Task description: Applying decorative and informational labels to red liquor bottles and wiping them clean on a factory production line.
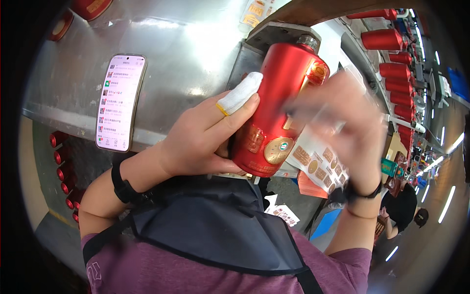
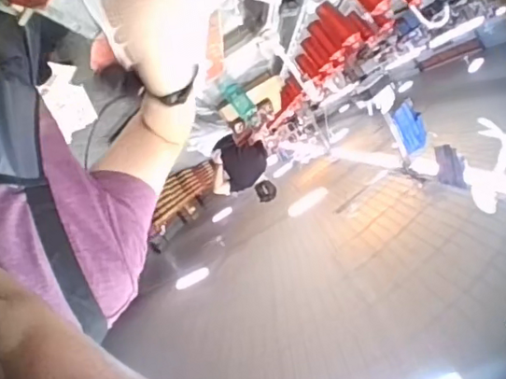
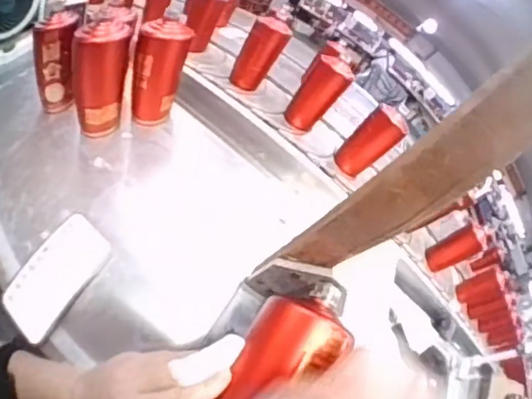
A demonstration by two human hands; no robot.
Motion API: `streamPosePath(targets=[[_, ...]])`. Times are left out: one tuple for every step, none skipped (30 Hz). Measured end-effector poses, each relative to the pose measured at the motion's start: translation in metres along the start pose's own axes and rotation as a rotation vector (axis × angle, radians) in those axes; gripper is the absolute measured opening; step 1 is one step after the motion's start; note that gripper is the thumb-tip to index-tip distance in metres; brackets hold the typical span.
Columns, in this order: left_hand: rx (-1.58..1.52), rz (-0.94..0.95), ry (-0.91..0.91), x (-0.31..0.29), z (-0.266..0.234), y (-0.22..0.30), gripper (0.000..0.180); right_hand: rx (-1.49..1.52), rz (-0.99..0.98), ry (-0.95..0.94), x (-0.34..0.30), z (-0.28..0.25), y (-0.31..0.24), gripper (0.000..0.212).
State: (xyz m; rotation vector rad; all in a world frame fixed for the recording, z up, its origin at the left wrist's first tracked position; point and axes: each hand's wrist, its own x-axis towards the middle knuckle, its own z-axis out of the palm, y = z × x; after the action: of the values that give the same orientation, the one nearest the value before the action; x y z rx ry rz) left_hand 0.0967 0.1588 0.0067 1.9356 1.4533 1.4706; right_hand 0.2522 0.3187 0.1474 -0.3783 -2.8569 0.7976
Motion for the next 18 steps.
streamPosePath(targets=[[0.009, -0.004, -0.002, 0.001, 0.000, 0.000, 0.098, -0.090, 0.185, 0.350, 0.004, 0.003, 0.005, 0.022], [0.006, 0.002, -0.005, 0.002, 0.000, 0.000, 0.098, -0.094, 0.190, 0.354, -0.004, 0.003, 0.007, 0.022], [-0.002, -0.012, -0.022, 0.001, 0.000, 0.000, 0.097, -0.233, -0.028, 0.098, -0.016, 0.001, 0.006, 0.020], [-0.006, -0.025, -0.035, 0.003, -0.001, -0.001, 0.097, -0.369, -0.249, -0.163, -0.027, -0.001, 0.002, 0.018], [-0.006, -0.017, -0.036, 0.006, 0.000, -0.001, 0.097, -0.235, -0.389, -0.200, -0.040, 0.008, -0.018, 0.027], [0.000, 0.022, -0.014, 0.010, 0.000, -0.001, 0.097, -0.110, -0.522, -0.236, -0.049, 0.016, -0.037, 0.036], [0.015, 0.041, 0.005, 0.011, 0.002, 0.001, 0.098, -0.106, -0.522, -0.234, -0.042, 0.011, -0.028, 0.036], [0.019, 0.037, 0.000, 0.011, 0.002, -0.001, 0.098, -0.010, -0.386, -0.238, -0.025, 0.006, -0.013, 0.029], [0.015, 0.035, 0.007, 0.011, 0.002, -0.002, 0.097, 0.086, -0.249, -0.241, -0.017, 0.002, -0.003, 0.023], [0.014, 0.016, 0.018, 0.006, 0.001, -0.002, 0.097, 0.105, -0.256, -0.248, -0.020, 0.005, 0.003, 0.023], [0.016, 0.013, 0.014, 0.004, 0.001, -0.002, 0.097, -0.034, -0.276, -0.211, -0.029, 0.004, 0.007, 0.025], [-0.012, -0.006, -0.005, 0.001, 0.001, -0.002, 0.098, -0.171, -0.296, -0.174, -0.039, 0.004, 0.012, 0.027], [-0.039, -0.009, -0.024, 0.003, -0.001, -0.004, 0.099, -0.323, -0.314, -0.126, -0.048, 0.003, 0.014, 0.029], [-0.032, 0.008, -0.026, 0.007, -0.002, -0.005, 0.099, -0.478, -0.330, -0.075, -0.055, 0.004, 0.016, 0.031], [-0.029, 0.018, -0.022, 0.010, -0.003, -0.005, 0.100, -0.328, -0.580, -0.085, -0.062, 0.020, 0.004, 0.033], [-0.025, 0.018, -0.019, 0.012, -0.004, -0.001, 0.101, -0.163, -0.828, -0.101, -0.067, 0.033, -0.008, 0.035], [-0.035, 0.006, -0.061, 0.010, -0.004, -0.002, 0.105, -0.161, -0.833, -0.095, -0.056, 0.026, -0.006, 0.035], [-0.028, 0.006, -0.065, 0.011, -0.003, -0.004, 0.105, 0.016, -0.538, -0.176, -0.038, 0.012, -0.002, 0.033]])
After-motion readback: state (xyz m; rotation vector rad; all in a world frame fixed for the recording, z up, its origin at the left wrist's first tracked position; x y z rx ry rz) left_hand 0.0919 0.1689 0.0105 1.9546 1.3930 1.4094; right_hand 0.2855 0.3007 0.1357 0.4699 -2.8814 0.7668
